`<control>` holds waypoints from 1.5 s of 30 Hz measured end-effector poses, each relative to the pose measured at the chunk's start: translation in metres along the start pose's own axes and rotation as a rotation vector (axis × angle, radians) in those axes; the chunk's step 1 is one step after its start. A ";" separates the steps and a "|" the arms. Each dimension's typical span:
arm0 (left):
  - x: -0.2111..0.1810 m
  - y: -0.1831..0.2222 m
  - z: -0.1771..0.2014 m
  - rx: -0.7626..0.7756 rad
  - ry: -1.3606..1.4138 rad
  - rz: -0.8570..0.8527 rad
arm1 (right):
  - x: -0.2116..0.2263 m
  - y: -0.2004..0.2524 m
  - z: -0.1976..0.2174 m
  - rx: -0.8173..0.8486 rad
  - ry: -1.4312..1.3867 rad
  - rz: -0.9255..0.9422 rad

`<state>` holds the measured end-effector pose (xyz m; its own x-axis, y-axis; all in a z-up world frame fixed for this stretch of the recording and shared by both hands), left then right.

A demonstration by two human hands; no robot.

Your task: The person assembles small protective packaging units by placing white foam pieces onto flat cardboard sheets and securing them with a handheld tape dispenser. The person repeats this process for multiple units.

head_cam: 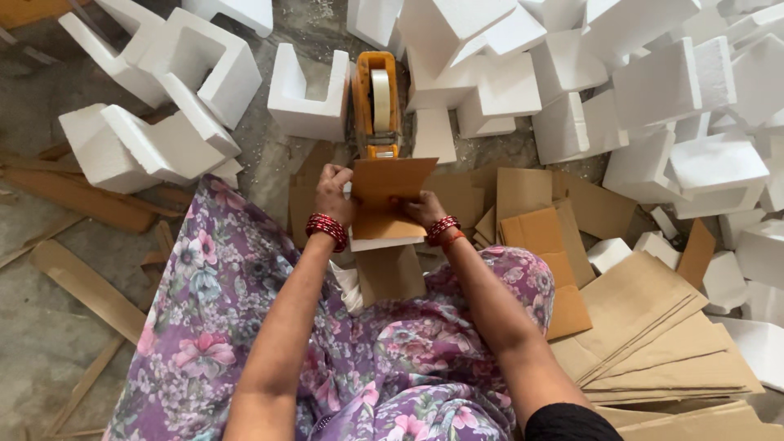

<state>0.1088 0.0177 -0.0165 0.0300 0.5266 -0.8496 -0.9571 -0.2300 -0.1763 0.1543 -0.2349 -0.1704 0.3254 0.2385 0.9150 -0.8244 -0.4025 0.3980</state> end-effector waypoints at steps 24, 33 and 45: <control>-0.047 0.002 -0.003 0.100 -0.109 -0.080 | 0.019 0.002 -0.008 -0.089 0.993 -0.353; -0.025 0.010 -0.026 0.050 -0.181 -0.078 | -0.013 -0.003 -0.012 -0.039 0.908 -0.274; -0.031 0.004 -0.035 0.094 -0.246 -0.213 | 0.149 0.041 0.002 -0.313 0.628 0.596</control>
<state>0.1142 -0.0282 -0.0083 0.1729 0.7391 -0.6510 -0.9595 -0.0228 -0.2807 0.1704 -0.2177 -0.0178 -0.4290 0.5411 0.7233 -0.8925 -0.3773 -0.2471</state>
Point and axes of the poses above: each hand's wrist, its own y-axis away from the middle knuckle, its own z-axis out of the back of the hand, x = y × z, the point moved 6 cm from there along -y, towards the middle knuckle, and after that the axes turned 1 degree about -z, right-handed, at the moved point
